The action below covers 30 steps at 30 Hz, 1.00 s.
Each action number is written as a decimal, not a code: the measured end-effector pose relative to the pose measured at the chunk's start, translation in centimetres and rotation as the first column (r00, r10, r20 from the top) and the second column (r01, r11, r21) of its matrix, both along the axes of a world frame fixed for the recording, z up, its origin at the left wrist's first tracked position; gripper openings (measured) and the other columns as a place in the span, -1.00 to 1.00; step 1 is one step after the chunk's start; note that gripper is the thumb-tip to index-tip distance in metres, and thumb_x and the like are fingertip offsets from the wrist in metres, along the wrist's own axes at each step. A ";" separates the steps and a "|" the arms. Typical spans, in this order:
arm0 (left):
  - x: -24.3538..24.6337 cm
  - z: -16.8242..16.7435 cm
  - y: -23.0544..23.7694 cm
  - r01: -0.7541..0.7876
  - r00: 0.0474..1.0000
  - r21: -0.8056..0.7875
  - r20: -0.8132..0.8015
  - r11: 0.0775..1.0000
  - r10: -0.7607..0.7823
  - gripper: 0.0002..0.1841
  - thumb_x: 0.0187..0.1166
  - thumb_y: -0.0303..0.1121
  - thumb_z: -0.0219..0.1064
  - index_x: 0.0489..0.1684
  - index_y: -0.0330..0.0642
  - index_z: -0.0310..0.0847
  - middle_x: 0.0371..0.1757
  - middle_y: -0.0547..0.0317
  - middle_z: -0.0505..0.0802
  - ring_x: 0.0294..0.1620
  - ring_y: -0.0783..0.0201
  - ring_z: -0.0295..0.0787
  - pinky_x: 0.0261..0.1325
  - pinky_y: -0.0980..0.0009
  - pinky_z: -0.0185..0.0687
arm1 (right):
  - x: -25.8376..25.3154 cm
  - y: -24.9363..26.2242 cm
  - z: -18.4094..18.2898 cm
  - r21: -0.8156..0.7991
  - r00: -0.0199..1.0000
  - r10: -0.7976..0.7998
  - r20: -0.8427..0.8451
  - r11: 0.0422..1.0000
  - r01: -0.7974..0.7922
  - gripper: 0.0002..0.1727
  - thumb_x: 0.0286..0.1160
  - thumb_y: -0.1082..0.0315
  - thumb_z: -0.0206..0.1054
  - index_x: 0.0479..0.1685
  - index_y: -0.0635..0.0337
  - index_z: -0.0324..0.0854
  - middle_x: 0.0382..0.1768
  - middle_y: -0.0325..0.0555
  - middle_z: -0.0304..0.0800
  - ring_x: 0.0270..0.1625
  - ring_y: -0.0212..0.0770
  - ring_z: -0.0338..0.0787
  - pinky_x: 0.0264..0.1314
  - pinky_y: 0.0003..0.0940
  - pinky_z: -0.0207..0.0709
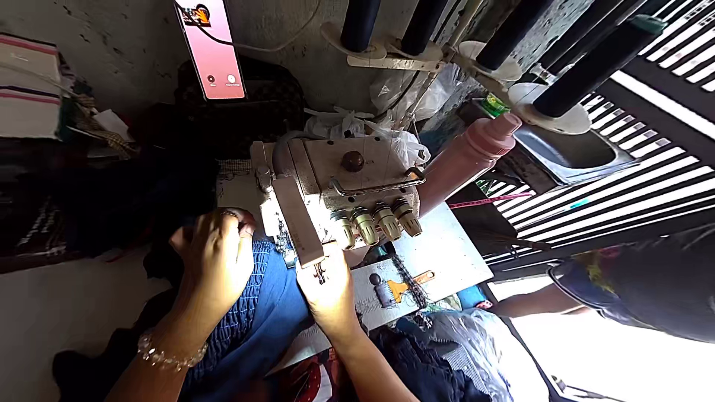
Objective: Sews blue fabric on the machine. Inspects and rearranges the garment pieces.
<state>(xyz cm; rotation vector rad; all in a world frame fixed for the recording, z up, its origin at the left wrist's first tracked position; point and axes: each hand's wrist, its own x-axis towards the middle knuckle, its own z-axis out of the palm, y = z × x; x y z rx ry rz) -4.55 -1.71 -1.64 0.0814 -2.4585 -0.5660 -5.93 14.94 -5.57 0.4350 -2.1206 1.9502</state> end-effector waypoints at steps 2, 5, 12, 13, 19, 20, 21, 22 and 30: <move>0.4 0.2 0.1 0.041 0.999 0.270 -0.001 0.962 -0.042 -0.75 0.73 -0.34 0.01 -0.03 -0.28 0.59 -0.16 0.09 0.73 0.00 0.26 0.66 0.17 0.10 0.38 | 0.0 0.0 0.0 -0.010 1.000 0.007 0.000 1.000 -0.007 -0.82 0.28 0.46 0.41 -0.20 0.29 0.56 -0.48 -0.35 0.55 -0.44 -0.66 0.53 -0.34 -0.79 0.44; 0.3 0.6 0.2 0.116 0.990 0.606 -0.008 0.787 -0.140 -0.80 0.80 -0.32 -0.03 0.01 -0.14 0.50 -0.23 0.50 0.74 -0.15 0.75 0.65 0.02 0.68 0.57 | -0.1 -0.1 -0.1 -0.020 1.000 0.012 -0.020 1.000 -0.012 -0.84 0.29 0.48 0.40 -0.24 0.27 0.54 -0.50 -0.36 0.54 -0.46 -0.65 0.51 -0.36 -0.79 0.42; 0.2 1.0 0.4 0.083 0.978 0.014 0.193 0.996 -0.084 -0.69 0.62 -0.29 0.16 -0.28 -0.44 0.63 -0.21 -0.32 0.72 0.01 -0.43 0.65 -0.07 -0.36 0.37 | -0.1 0.0 -0.1 0.000 1.000 0.018 -0.015 1.000 -0.018 -0.86 0.30 0.48 0.40 -0.26 0.26 0.53 -0.51 -0.35 0.53 -0.47 -0.65 0.50 -0.38 -0.78 0.40; 0.1 1.7 -0.1 0.124 0.954 0.006 0.274 0.992 -0.121 -0.69 0.62 -0.26 0.24 -0.25 -0.42 0.69 -0.17 -0.32 0.73 0.06 -0.43 0.64 -0.04 -0.36 0.40 | 0.0 0.0 -0.1 0.008 1.000 0.016 -0.012 1.000 -0.016 -0.87 0.30 0.48 0.40 -0.27 0.25 0.53 -0.51 -0.35 0.53 -0.48 -0.65 0.49 -0.39 -0.78 0.39; -3.7 5.5 -2.6 0.307 0.703 0.160 0.626 0.938 -0.337 -0.77 0.47 -0.24 0.57 -0.28 -0.27 0.84 -0.22 -0.09 0.85 0.00 -0.14 0.75 0.11 -0.26 0.45 | 0.0 0.1 -0.1 0.010 1.000 0.030 -0.001 1.000 -0.030 -0.88 0.32 0.47 0.38 -0.30 0.22 0.52 -0.52 -0.36 0.51 -0.49 -0.65 0.47 -0.41 -0.78 0.36; -4.9 4.5 -3.5 0.352 0.666 0.192 0.636 0.916 -0.389 -0.78 0.43 -0.21 0.60 -0.29 -0.20 0.86 -0.25 0.01 0.88 -0.07 -0.02 0.80 0.07 -0.20 0.56 | 0.0 0.1 -0.1 0.004 0.999 0.035 -0.005 0.999 -0.035 -0.88 0.32 0.48 0.38 -0.30 0.22 0.52 -0.52 -0.35 0.51 -0.49 -0.65 0.47 -0.42 -0.78 0.36; -6.3 3.2 -4.3 0.399 0.630 0.229 0.636 0.888 -0.447 -0.80 0.39 -0.17 0.62 -0.31 -0.09 0.87 -0.29 0.16 0.89 -0.14 0.17 0.83 0.01 -0.03 0.68 | -0.1 0.1 -0.2 -0.003 0.999 0.043 -0.008 0.999 -0.043 -0.88 0.33 0.48 0.38 -0.30 0.22 0.51 -0.52 -0.36 0.51 -0.50 -0.65 0.46 -0.42 -0.78 0.35; -7.1 2.7 -4.8 0.423 0.588 0.283 0.637 0.861 -0.498 -0.83 0.37 -0.19 0.63 -0.32 -0.06 0.87 -0.31 0.23 0.90 -0.18 0.31 0.83 -0.01 0.15 0.72 | -0.1 0.1 -0.2 -0.007 0.999 0.048 -0.009 0.999 -0.048 -0.88 0.33 0.48 0.38 -0.30 0.22 0.51 -0.52 -0.36 0.51 -0.49 -0.64 0.47 -0.42 -0.78 0.36; -4.3 5.4 -2.9 0.388 0.768 0.104 0.512 0.916 -0.384 -0.82 0.35 -0.36 0.62 -0.43 -0.30 0.81 -0.33 -0.04 0.80 -0.13 -0.01 0.73 0.02 -0.05 0.54 | 0.3 0.7 0.1 0.114 1.000 0.019 -0.023 0.993 -0.017 -0.87 0.39 0.39 0.41 -0.31 0.20 0.55 -0.51 -0.34 0.51 -0.50 -0.61 0.45 -0.43 -0.73 0.35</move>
